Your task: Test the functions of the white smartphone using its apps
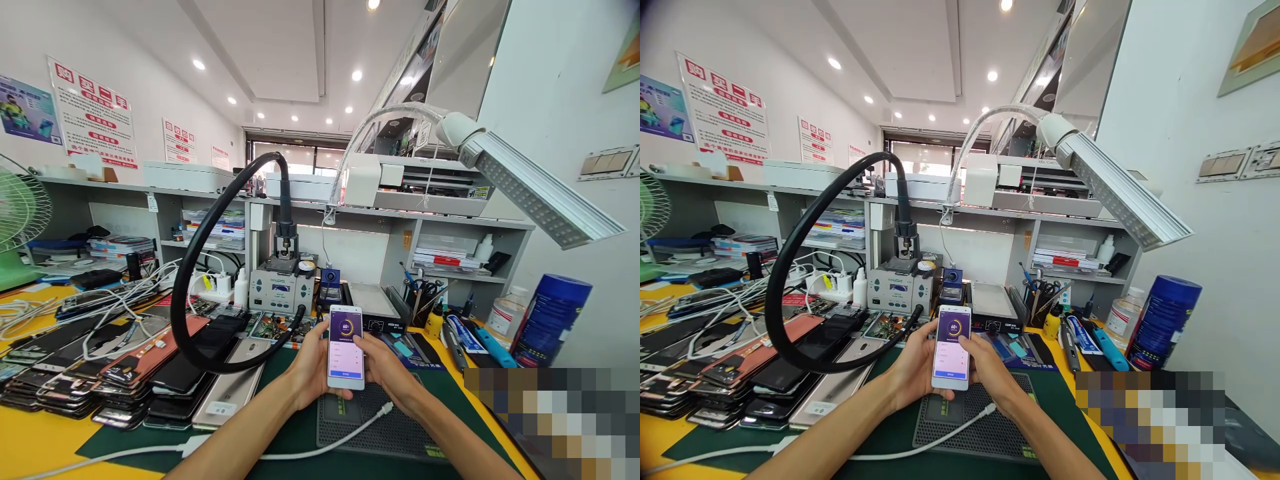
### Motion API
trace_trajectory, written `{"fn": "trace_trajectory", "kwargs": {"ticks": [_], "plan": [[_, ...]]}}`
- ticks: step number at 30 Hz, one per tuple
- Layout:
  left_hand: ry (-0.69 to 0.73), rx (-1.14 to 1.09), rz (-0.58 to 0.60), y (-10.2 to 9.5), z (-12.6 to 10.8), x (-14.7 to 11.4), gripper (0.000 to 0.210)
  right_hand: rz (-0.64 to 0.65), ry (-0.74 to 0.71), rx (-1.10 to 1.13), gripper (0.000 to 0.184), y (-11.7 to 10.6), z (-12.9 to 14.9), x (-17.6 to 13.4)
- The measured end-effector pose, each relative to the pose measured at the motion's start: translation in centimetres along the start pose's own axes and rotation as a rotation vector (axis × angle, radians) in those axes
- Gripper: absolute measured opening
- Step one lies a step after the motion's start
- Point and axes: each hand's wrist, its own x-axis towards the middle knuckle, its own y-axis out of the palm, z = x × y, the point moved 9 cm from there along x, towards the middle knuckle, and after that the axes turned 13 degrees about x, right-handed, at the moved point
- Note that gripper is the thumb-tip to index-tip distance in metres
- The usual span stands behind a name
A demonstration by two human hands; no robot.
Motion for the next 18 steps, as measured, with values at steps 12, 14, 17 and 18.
{"fn": "trace_trajectory", "kwargs": {"ticks": [12,14,17,18], "plan": [[-0.010,0.005,-0.006,-0.24,0.30,0.21,0.069,-0.014,0.000,-0.010,0.049,-0.23,-0.21,0.10],[-0.010,0.003,0.001,-0.22,0.31,0.25,0.068,-0.013,0.000,-0.011,0.050,-0.28,-0.24,0.12],[-0.015,0.000,-0.001,-0.23,0.31,0.25,0.068,-0.017,0.008,-0.014,0.049,-0.28,-0.20,0.11],[-0.016,0.001,-0.006,-0.25,0.29,0.23,0.067,-0.016,0.010,-0.013,0.049,-0.25,-0.17,0.11]]}}
